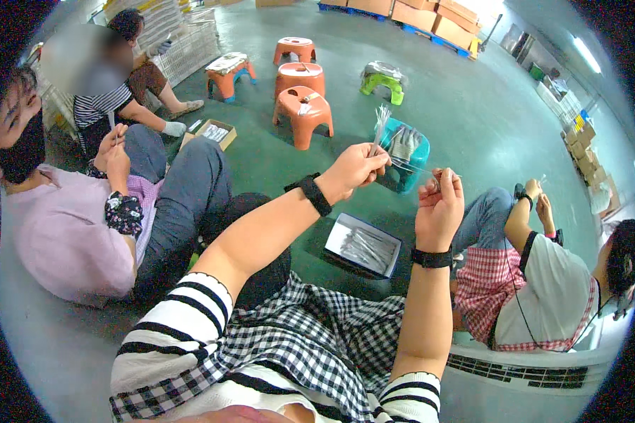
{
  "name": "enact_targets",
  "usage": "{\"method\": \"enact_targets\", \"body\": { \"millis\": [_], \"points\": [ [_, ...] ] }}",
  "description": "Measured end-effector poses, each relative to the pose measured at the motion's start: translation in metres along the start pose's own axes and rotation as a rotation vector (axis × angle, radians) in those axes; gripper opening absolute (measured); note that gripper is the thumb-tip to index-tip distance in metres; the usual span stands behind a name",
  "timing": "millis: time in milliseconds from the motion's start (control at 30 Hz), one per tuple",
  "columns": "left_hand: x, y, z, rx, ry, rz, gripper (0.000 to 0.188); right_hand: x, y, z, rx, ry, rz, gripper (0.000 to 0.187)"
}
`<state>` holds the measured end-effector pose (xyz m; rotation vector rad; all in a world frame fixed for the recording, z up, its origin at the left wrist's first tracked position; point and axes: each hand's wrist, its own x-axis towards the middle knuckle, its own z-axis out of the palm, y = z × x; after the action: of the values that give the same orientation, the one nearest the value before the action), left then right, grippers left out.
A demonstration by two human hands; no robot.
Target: The person takes off their gloves, sits down, picks up a bundle of metal pins from a box, and separates the pins one by one by hand.
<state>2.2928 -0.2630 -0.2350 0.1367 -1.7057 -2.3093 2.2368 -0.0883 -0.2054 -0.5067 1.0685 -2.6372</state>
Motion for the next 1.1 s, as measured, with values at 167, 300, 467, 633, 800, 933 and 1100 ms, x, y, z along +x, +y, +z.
{"method": "enact_targets", "body": {
  "millis": [167, 300, 467, 633, 800, 933, 1100],
  "points": [
    [0.001, -0.003, 0.011, -0.137, -0.035, -0.053, 0.017, -0.015, -0.008, 0.003, -0.011, 0.001, -0.019, 0.008],
    [0.014, -0.016, 0.011, -0.081, -0.107, -0.047, 0.019, -0.016, -0.015, -0.009, -0.14, 0.074, -0.059, 0.008],
    [0.022, 0.005, 0.003, 0.237, -0.308, 0.04, 0.021, 0.012, -0.033, -0.041, -0.16, -0.081, -0.084, 0.012],
    [0.009, 0.019, 0.001, 0.481, -0.567, 0.013, 0.025, 0.005, -0.035, -0.036, -0.262, 0.055, -0.1, 0.016],
    [-0.022, 0.015, 0.001, 0.408, -0.655, -0.281, 0.023, -0.015, -0.03, -0.031, -0.233, 0.191, -0.104, 0.011],
    [-0.028, -0.003, 0.001, 0.379, -0.582, -0.231, 0.02, -0.02, -0.056, -0.058, -0.024, 0.165, -0.249, 0.007],
    [-0.023, 0.006, -0.021, 0.15, -0.244, -0.114, 0.019, -0.009, -0.039, -0.035, -0.16, 0.126, -0.105, 0.007]
  ]
}}
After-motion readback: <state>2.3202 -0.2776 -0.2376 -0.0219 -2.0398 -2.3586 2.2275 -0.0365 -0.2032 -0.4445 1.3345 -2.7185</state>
